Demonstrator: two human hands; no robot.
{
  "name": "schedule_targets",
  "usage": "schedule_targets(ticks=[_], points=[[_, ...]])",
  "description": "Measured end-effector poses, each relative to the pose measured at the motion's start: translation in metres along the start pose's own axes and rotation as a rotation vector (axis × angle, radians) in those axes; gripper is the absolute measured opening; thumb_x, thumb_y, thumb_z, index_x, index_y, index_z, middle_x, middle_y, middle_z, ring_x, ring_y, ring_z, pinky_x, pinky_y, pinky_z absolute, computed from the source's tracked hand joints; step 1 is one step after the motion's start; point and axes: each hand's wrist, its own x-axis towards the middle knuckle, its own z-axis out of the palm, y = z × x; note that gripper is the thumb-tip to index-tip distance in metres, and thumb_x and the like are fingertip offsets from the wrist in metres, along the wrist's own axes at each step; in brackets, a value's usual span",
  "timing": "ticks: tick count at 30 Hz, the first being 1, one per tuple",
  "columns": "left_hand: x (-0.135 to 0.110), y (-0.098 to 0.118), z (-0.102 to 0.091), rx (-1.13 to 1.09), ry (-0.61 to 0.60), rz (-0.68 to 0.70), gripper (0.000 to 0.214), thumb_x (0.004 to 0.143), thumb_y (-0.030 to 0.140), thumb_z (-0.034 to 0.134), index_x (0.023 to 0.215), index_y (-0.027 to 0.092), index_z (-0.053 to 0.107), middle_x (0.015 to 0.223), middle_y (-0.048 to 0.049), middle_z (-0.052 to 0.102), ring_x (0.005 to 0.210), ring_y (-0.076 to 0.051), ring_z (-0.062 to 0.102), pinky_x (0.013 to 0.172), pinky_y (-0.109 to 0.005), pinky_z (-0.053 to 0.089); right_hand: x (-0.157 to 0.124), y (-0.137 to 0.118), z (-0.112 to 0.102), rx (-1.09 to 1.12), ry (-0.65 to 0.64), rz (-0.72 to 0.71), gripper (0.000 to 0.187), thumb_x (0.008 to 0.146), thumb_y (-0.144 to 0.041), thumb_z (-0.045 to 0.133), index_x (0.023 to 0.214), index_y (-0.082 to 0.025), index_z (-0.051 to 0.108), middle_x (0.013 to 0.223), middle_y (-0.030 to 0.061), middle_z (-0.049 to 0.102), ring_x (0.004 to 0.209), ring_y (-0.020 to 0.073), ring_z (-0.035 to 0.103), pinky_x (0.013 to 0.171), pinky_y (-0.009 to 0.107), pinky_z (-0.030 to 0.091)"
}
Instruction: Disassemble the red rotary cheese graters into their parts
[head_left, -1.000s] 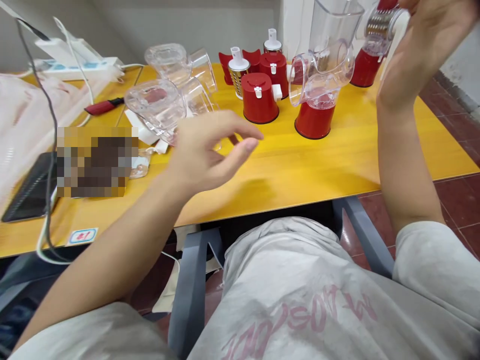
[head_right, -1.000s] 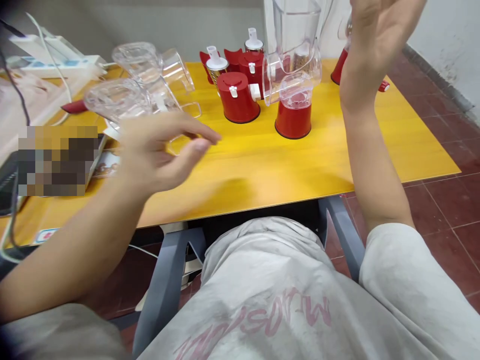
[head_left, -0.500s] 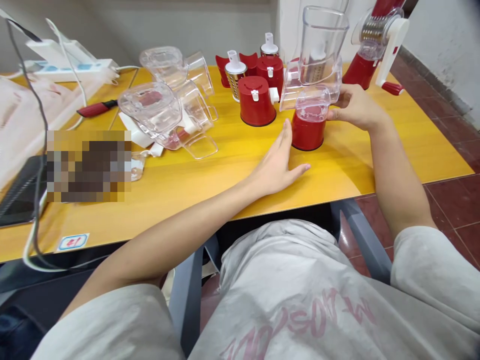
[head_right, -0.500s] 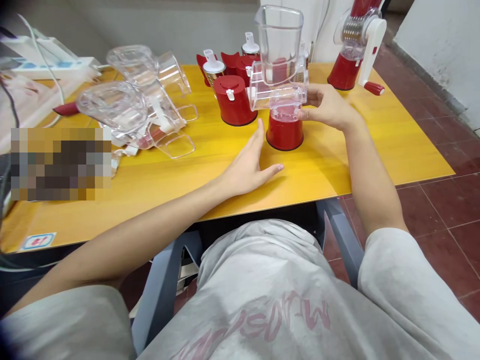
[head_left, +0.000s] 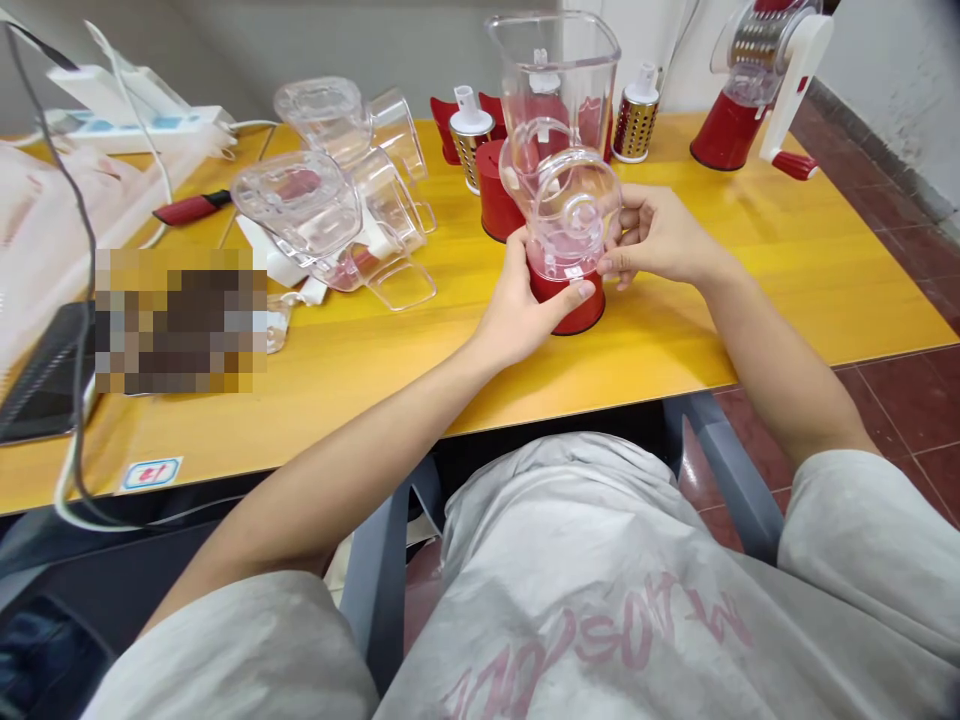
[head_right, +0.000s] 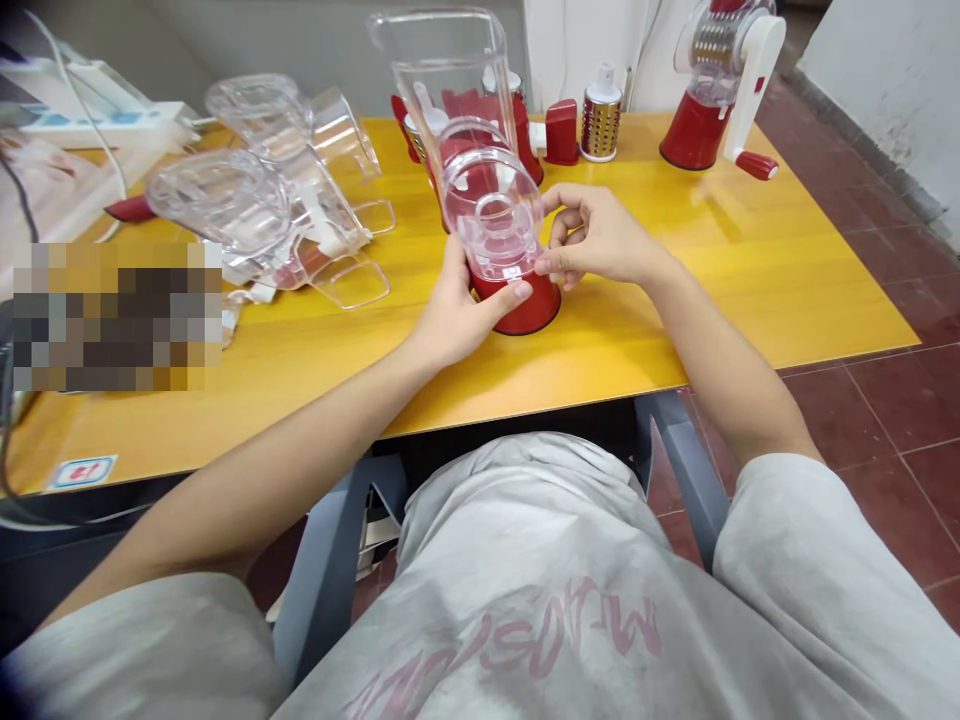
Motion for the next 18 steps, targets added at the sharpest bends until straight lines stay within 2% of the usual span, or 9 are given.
schedule_targets(ticks=[4,7,9,12,15,18], points=[[0.007,-0.007,-0.014,-0.058,0.002,0.005,0.101,0.081,0.081,0.098,0.152,0.022,0.056,0.165,-0.0198,0.066,0.161,-0.044,0.059,0.143,-0.06,0.039,-0.001,-0.001,0.012,0.001,-0.004,-0.021,0.077,0.061,-0.054,0.113,0.117,-0.025,0.068,0.07,-0.007,0.071,0.056,0.0094,0.066,0.052,0.023,0.059],[0.012,-0.008,-0.021,-0.115,-0.043,-0.007,0.102,0.076,0.076,0.104,0.152,0.023,0.06,0.163,-0.0191,0.069,0.157,-0.043,0.063,0.141,-0.062,0.043,-0.001,0.0,0.009,-0.05,-0.036,-0.034,0.073,0.067,-0.065,0.107,0.116,-0.025,0.07,0.071,-0.0052,0.072,0.055,0.0101,0.065,0.049,0.025,0.056],[0.014,-0.008,-0.023,-0.135,-0.063,-0.031,0.1,0.073,0.073,0.105,0.15,0.023,0.064,0.162,-0.0181,0.07,0.157,-0.044,0.064,0.141,-0.064,0.043,-0.001,-0.003,0.004,-0.102,-0.006,-0.065,0.07,0.073,-0.075,0.1,0.114,-0.025,0.073,0.072,-0.0034,0.073,0.055,0.0104,0.063,0.048,0.026,0.053],[0.014,-0.007,-0.023,-0.172,-0.072,-0.089,0.098,0.07,0.067,0.108,0.145,0.02,0.066,0.16,-0.0194,0.071,0.156,-0.044,0.064,0.14,-0.064,0.044,0.0,-0.015,-0.001,-0.114,0.198,-0.207,0.063,0.085,-0.083,0.085,0.114,-0.028,0.073,0.08,-0.0024,0.076,0.057,0.0084,0.062,0.047,0.025,0.048],[0.014,-0.005,-0.024,-0.214,-0.095,-0.15,0.098,0.066,0.059,0.112,0.143,0.018,0.066,0.16,-0.0205,0.072,0.155,-0.045,0.065,0.139,-0.062,0.046,0.008,-0.037,0.002,-0.024,0.395,-0.432,0.051,0.095,-0.072,0.078,0.122,-0.029,0.068,0.099,-0.0031,0.078,0.066,0.0055,0.068,0.047,0.02,0.045],[0.014,-0.003,-0.026,-0.23,-0.108,-0.161,0.101,0.063,0.055,0.114,0.143,0.018,0.064,0.163,-0.0206,0.07,0.159,-0.044,0.063,0.141,-0.059,0.045,0.022,-0.069,0.009,0.004,0.478,-0.627,0.049,0.099,-0.06,0.066,0.127,-0.02,0.063,0.114,-0.0014,0.074,0.073,0.0017,0.072,0.049,0.013,0.046]])
